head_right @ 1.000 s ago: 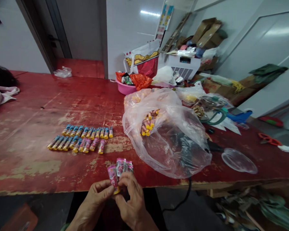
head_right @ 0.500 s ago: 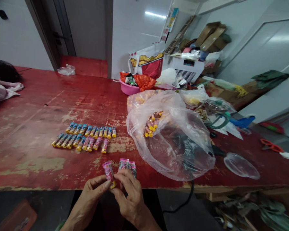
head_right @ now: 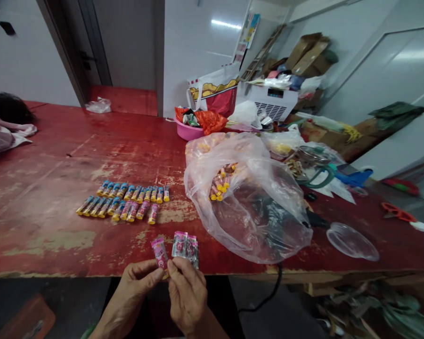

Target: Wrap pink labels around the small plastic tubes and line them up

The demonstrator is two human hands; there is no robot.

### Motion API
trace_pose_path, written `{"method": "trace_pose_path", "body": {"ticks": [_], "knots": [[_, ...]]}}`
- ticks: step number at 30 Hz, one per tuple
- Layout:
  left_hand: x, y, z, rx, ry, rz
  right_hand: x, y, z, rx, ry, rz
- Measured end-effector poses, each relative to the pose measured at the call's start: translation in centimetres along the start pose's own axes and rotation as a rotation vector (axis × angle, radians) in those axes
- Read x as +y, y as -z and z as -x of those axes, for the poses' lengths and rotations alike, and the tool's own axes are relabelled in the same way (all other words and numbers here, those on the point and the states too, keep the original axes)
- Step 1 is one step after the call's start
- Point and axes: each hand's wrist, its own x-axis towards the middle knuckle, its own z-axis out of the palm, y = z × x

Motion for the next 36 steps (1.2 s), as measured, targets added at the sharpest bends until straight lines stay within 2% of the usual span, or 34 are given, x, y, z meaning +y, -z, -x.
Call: {"method": "trace_pose_path", "body": {"ticks": [6,12,18,24,29,36], "knots": [[0.0,-0.1,-0.2,0.009,0.009,-0.032,0.2,-0.3,0.5,0.055,0.017,0.05],[-0.3,0.2,-0.7,0.027,-0.018,-0.039,0.5,-0.7,1.1,0.05,-0.046,0.018],[-0.6,0.6,-1.0,0.044,-0.01,0.069,0.4,-0.4,0.7,0.002,-0.105,-0.104],[-0.3,0.5,-0.8,0.037,-0.011,0.056,0.2,0.0,0.0,-0.02,-0.18,-0.247],[-0.4,0.1,-0.7,0.068,-0.01,0.096,-0.3,0.0,-0.1,0.012,-0.173,-0.24],[-0.7,-0.2,-0.7,0.05,-0.009,0.126,-0.3,-0.2,0.4,0.039,-0.152,-0.227]]}}
